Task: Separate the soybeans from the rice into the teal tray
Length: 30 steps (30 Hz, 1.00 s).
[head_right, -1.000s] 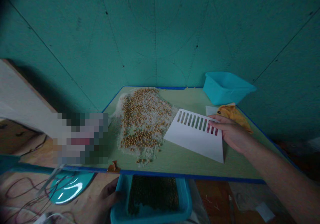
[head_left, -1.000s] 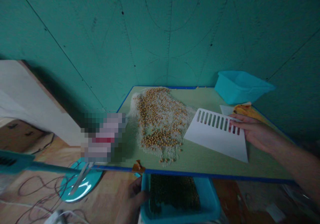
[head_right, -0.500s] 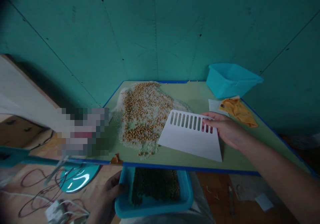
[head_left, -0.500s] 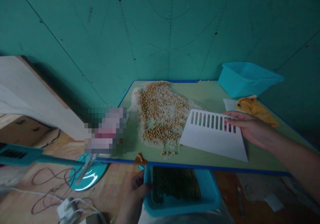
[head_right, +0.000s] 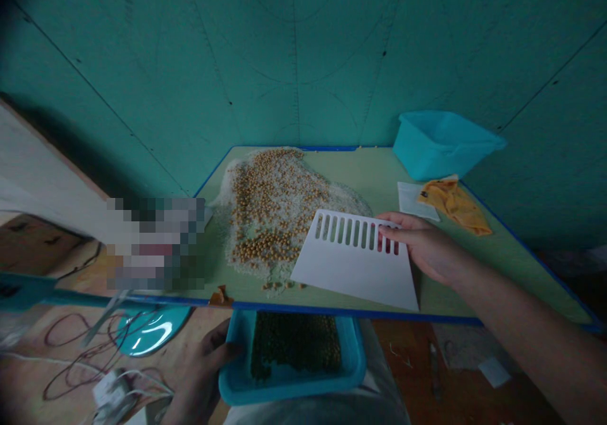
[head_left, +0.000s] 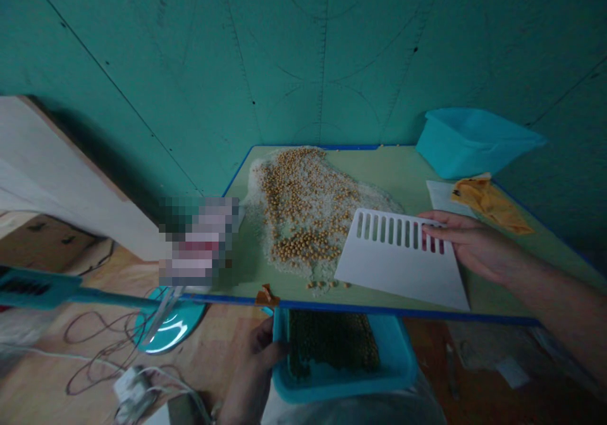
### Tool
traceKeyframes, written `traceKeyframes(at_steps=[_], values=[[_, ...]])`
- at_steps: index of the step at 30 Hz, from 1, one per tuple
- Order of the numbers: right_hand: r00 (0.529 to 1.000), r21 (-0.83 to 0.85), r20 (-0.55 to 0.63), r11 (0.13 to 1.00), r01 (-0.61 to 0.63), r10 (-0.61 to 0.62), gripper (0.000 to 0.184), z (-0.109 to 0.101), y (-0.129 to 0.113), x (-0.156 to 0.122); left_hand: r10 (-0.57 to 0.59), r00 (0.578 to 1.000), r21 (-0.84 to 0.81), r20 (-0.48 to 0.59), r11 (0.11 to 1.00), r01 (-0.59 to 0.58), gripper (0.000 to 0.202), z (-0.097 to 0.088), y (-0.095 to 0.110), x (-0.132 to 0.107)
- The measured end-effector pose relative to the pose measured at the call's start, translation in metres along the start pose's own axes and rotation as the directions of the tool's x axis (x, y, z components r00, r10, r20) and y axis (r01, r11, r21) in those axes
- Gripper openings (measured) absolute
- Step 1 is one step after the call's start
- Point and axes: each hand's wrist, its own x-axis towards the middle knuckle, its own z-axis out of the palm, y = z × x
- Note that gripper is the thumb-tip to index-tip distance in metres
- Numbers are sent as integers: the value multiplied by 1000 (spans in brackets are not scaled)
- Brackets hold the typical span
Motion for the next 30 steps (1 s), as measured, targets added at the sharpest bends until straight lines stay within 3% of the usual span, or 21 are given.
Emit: traceKeyframes(at_steps=[11,30], values=[[995,-36,95,999,13,-9,14,2,5,4,3,999,-21,-41,1000,-4,17,2,1,-3],[991,-25,136,1000,3,0,15,9,4,0,-4,999,-8,-48,1000,4,20,-3,0,0]])
